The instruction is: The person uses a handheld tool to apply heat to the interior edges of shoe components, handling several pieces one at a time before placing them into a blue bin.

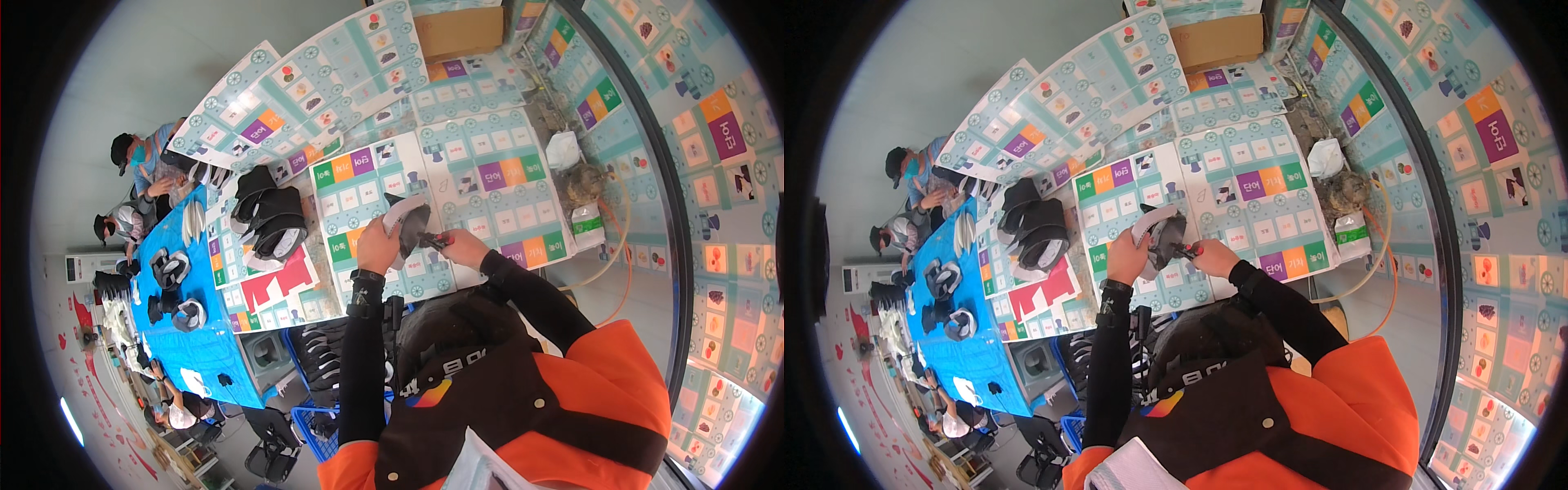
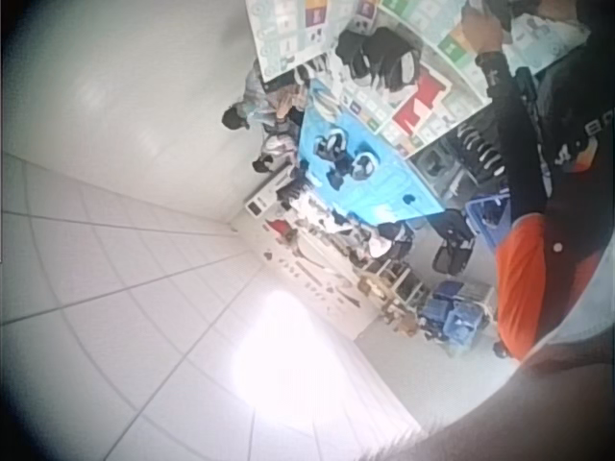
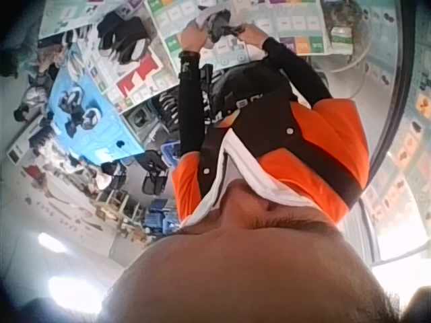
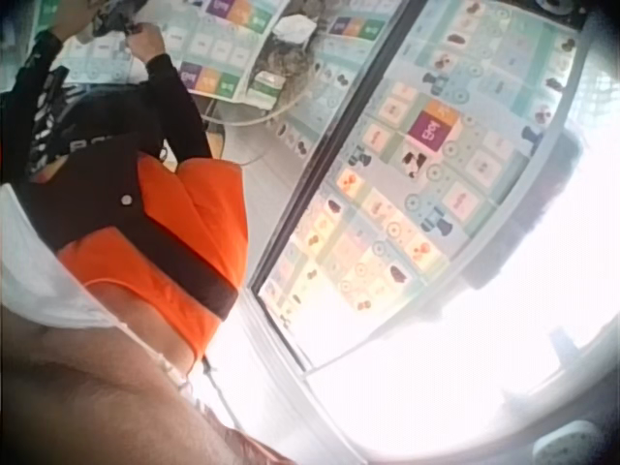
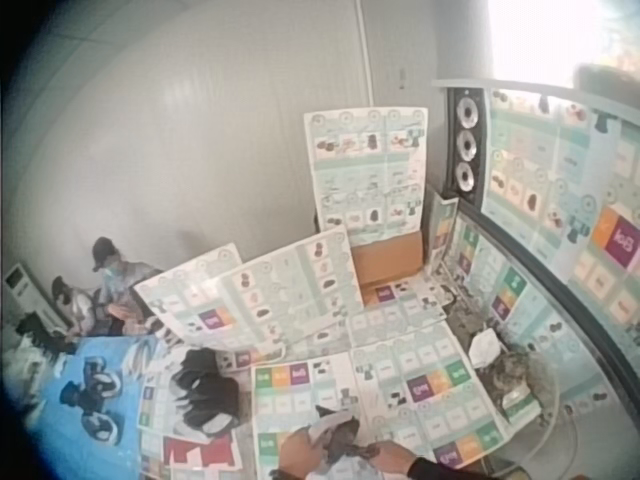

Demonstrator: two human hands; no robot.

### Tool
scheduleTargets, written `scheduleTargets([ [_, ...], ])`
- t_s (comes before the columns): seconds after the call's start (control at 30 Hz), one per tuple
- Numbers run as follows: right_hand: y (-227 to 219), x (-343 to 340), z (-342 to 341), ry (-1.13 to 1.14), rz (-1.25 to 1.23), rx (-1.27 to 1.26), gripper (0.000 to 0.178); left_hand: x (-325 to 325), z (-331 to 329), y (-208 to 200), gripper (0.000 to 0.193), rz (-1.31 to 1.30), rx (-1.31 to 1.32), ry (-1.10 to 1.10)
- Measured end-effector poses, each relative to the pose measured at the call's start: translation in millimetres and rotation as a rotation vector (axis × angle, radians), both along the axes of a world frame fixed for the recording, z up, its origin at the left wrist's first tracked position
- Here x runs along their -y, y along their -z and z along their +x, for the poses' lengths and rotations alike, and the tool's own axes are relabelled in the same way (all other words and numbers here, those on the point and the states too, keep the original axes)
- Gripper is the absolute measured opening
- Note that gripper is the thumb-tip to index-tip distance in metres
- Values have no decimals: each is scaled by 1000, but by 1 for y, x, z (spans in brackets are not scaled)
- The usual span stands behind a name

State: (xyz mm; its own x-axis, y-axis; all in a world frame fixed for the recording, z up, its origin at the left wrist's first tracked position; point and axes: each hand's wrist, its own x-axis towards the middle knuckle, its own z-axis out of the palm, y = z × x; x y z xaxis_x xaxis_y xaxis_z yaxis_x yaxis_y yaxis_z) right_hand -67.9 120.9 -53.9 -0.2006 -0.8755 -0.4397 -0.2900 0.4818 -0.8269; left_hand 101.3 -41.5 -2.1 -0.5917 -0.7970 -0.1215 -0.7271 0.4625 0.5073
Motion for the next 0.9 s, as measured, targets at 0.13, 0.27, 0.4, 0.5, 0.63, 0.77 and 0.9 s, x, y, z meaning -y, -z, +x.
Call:
scheduleTargets([
  [0.13, 2, -4, -1, 103, -19, 47, 28, -3, -2, -5, 36, 32, -36, 5],
  [0.27, 9, -9, -3, 85, 51, 136, 20, -1, -4, -7, 33, 45, -28, 2],
  [0.4, -6, -7, -5, -40, 152, 179, 18, -1, -9, -11, 33, 26, 9, 17],
  [0.5, 15, -6, 12, 196, -97, -226, 23, 5, -14, -4, 34, 23, -1, 40],
  [0.63, 12, -9, 0, 141, -138, -211, 21, 5, -26, -6, 36, 21, -19, 68],
  [0.77, 5, -10, 0, 190, -112, -248, 19, 7, -32, -10, 34, 67, 27, 77],
  [0.9, 7, -15, -3, 197, -85, -233, 20, 3, -35, -10, 33, 44, 37, 89],
])
